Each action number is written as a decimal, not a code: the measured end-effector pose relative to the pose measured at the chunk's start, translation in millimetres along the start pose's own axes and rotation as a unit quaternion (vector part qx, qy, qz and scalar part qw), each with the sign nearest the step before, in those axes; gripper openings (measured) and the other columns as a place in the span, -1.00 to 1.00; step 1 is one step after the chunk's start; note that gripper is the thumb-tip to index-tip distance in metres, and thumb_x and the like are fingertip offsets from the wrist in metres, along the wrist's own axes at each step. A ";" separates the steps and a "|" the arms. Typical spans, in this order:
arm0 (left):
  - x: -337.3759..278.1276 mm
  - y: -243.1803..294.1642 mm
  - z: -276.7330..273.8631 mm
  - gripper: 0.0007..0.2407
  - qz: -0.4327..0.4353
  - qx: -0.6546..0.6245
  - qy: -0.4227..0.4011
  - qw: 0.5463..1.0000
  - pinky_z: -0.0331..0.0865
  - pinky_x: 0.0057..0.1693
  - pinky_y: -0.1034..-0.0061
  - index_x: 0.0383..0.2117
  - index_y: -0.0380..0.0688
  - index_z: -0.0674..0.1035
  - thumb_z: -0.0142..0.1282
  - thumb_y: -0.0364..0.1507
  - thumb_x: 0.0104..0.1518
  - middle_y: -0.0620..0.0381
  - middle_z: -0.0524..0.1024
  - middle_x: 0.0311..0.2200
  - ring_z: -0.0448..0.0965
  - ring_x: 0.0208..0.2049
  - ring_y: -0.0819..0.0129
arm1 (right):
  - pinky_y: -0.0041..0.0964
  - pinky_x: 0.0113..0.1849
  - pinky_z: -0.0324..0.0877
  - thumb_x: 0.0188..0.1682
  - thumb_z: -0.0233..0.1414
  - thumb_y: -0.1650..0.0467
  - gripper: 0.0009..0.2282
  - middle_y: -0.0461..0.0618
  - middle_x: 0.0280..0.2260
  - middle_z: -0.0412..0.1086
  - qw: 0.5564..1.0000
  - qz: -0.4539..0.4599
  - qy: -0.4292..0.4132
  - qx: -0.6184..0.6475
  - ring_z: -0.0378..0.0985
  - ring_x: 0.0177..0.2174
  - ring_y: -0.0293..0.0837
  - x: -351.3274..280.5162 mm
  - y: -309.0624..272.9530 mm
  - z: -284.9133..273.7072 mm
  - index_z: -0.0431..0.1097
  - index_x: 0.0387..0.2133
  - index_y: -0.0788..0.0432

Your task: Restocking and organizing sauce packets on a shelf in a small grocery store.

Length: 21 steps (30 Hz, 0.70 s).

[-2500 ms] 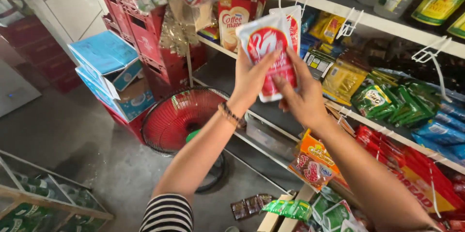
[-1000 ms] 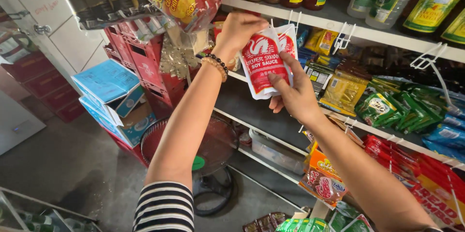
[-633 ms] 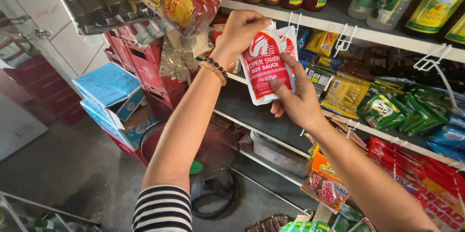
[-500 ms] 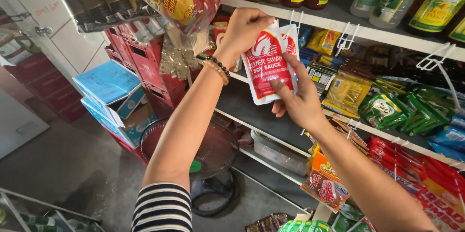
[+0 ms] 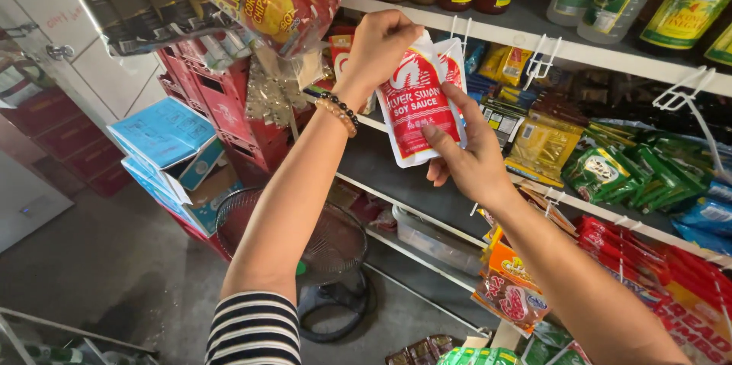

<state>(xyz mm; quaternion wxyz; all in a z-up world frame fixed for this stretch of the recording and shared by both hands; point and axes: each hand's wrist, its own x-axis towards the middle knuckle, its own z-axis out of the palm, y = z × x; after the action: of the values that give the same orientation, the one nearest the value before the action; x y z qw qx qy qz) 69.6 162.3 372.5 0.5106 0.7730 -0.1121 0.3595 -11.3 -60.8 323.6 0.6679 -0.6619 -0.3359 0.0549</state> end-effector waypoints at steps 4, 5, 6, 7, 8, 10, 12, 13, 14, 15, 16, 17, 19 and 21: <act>4.6 -13.7 1.7 -0.81 0.006 -0.018 -0.011 1.000 0.37 -0.35 0.60 -0.48 -0.33 0.62 0.23 -0.40 0.15 0.30 0.51 -0.61 0.41 -0.52 0.67 | -0.37 -0.67 0.40 0.04 0.09 0.37 -0.38 -0.02 -0.46 0.46 1.000 0.003 -0.001 0.001 0.46 -0.69 -0.26 1.6 0.5 -0.7 -0.04 0.36 0.15; 5.6 -17.8 2.7 -0.81 -0.025 -0.051 -0.026 0.998 0.34 -0.36 0.58 -0.47 -0.33 0.63 0.22 -0.40 0.16 0.30 0.51 -0.61 0.40 -0.53 0.65 | -0.37 -0.66 0.40 0.04 0.09 0.37 -0.38 -0.02 -0.46 0.46 1.000 0.004 -0.005 0.001 0.46 -0.69 -0.26 1.5 1.7 -1.3 -0.03 0.36 0.15; 6.6 -21.8 3.7 -0.80 -0.056 -0.084 -0.042 0.994 0.30 -0.38 0.57 -0.47 -0.33 0.64 0.20 -0.40 0.17 0.29 0.50 -0.61 0.38 -0.54 0.64 | -0.37 -0.66 0.40 0.04 0.09 0.36 -0.38 -0.01 -0.47 0.45 1.000 0.004 -0.008 0.001 0.46 -0.69 -0.26 1.5 2.9 -1.7 -0.03 0.36 0.14; 5.2 -22.0 4.4 -0.80 -0.055 -0.084 -0.042 0.994 0.30 -0.38 0.57 -0.47 -0.33 0.64 0.20 -0.40 0.17 0.29 0.50 -0.61 0.38 -0.54 0.64 | -0.37 -0.66 0.40 0.04 0.09 0.36 -0.38 -0.01 -0.47 0.45 1.000 0.003 -0.008 0.000 0.46 -0.69 -0.26 2.3 6.0 -2.5 -0.03 0.36 0.14; 3.7 -22.1 5.0 -0.80 -0.069 -0.072 -0.050 0.994 0.31 -0.40 0.56 -0.48 -0.32 0.64 0.19 -0.39 0.16 0.27 0.51 -0.62 0.40 -0.56 0.62 | -0.37 -0.66 0.40 0.04 0.09 0.36 -0.38 -0.02 -0.47 0.45 1.000 0.014 -0.004 -0.004 0.46 -0.70 -0.27 3.1 9.0 -3.1 -0.03 0.36 0.13; 2.6 -37.5 9.6 -0.81 -0.082 -0.059 -0.056 0.993 0.31 -0.41 0.56 -0.48 -0.31 0.64 0.19 -0.39 0.16 0.25 0.52 -0.63 0.41 -0.58 0.60 | -0.37 -0.67 0.40 0.03 0.09 0.36 -0.38 -0.02 -0.48 0.45 1.000 0.026 -0.001 -0.009 0.45 -0.70 -0.27 3.9 17.5 -4.3 -0.03 0.35 0.11; 7.9 -67.0 20.1 -0.84 -0.048 -0.045 -0.043 0.997 0.34 -0.39 0.58 -0.47 -0.30 0.65 0.19 -0.42 0.12 0.25 0.57 -0.59 0.46 -0.54 0.64 | -0.37 -0.67 0.39 0.02 0.10 0.36 -0.38 -0.02 -0.48 0.44 0.999 0.033 0.000 -0.014 0.44 -0.70 -0.28 5.6 27.3 -7.1 -0.03 0.35 0.10; 6.9 -73.0 24.7 -0.84 -0.048 -0.047 -0.043 0.997 0.34 -0.39 0.58 -0.47 -0.30 0.65 0.19 -0.42 0.12 0.25 0.57 -0.59 0.46 -0.54 0.64 | -0.37 -0.67 0.39 0.02 0.10 0.36 -0.38 -0.02 -0.48 0.44 0.999 0.033 0.001 -0.016 0.44 -0.70 -0.28 7.4 32.5 -9.3 -0.03 0.35 0.10; 6.0 -79.3 29.3 -0.84 -0.038 -0.050 -0.044 0.997 0.34 -0.39 0.57 -0.46 -0.29 0.65 0.19 -0.42 0.13 0.24 0.57 -0.59 0.45 -0.54 0.63 | -0.37 -0.66 0.40 0.02 0.09 0.36 -0.38 -0.03 -0.48 0.45 0.999 0.044 0.003 -0.029 0.45 -0.70 -0.28 9.5 37.8 -11.5 -0.03 0.35 0.08; 5.1 -85.8 34.3 -0.84 -0.027 -0.053 -0.046 0.997 0.33 -0.39 0.56 -0.46 -0.29 0.66 0.19 -0.42 0.13 0.23 0.57 -0.59 0.45 -0.53 0.63 | -0.37 -0.66 0.40 0.03 0.09 0.36 -0.38 -0.03 -0.48 0.45 0.998 0.055 0.007 -0.042 0.45 -0.70 -0.28 11.5 43.3 -13.8 -0.03 0.35 0.07; 6.0 -93.5 39.5 -0.84 -0.027 -0.055 -0.046 0.997 0.33 -0.39 0.56 -0.46 -0.29 0.66 0.19 -0.42 0.13 0.23 0.57 -0.59 0.45 -0.53 0.63 | -0.37 -0.66 0.40 0.03 0.09 0.36 -0.38 -0.03 -0.48 0.45 0.997 0.056 0.008 -0.044 0.45 -0.70 -0.28 14.4 48.1 -16.0 -0.03 0.35 0.07; 6.6 -101.2 46.5 -0.85 -0.019 -0.033 -0.036 0.999 0.37 -0.37 0.56 -0.46 -0.28 0.65 0.20 -0.41 0.12 0.23 0.59 -0.59 0.49 -0.53 0.63 | -0.36 -0.66 0.40 0.03 0.08 0.36 -0.38 -0.03 -0.48 0.45 0.996 0.070 0.014 -0.058 0.45 -0.69 -0.28 16.4 53.1 -19.2 -0.04 0.35 0.05; 8.3 -112.8 59.9 -0.85 -0.012 -0.014 -0.027 0.999 0.40 -0.35 0.57 -0.45 -0.27 0.65 0.20 -0.41 0.11 0.22 0.60 -0.59 0.52 -0.52 0.63 | -0.36 -0.65 0.41 0.03 0.08 0.36 -0.38 -0.03 -0.48 0.45 0.993 0.086 0.022 -0.075 0.45 -0.69 -0.29 21.1 61.6 -25.7 -0.04 0.35 0.02; 12.2 -119.7 72.6 -0.76 -0.063 -0.027 -0.027 0.997 0.37 -0.35 0.50 -0.49 -0.35 0.60 0.28 -0.36 0.17 0.10 0.54 -0.61 0.42 -0.52 0.57 | -0.35 -0.63 0.44 0.03 0.08 0.36 -0.39 -0.05 -0.47 0.46 0.987 0.100 0.037 -0.124 0.46 -0.67 -0.28 27.2 68.1 -32.5 -0.03 0.35 -0.03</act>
<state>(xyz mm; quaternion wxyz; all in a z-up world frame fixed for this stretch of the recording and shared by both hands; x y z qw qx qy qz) 175.1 155.8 279.9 0.5499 0.7737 -0.0863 0.3025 51.8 -66.2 274.5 0.5839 -0.7712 -0.2474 0.0552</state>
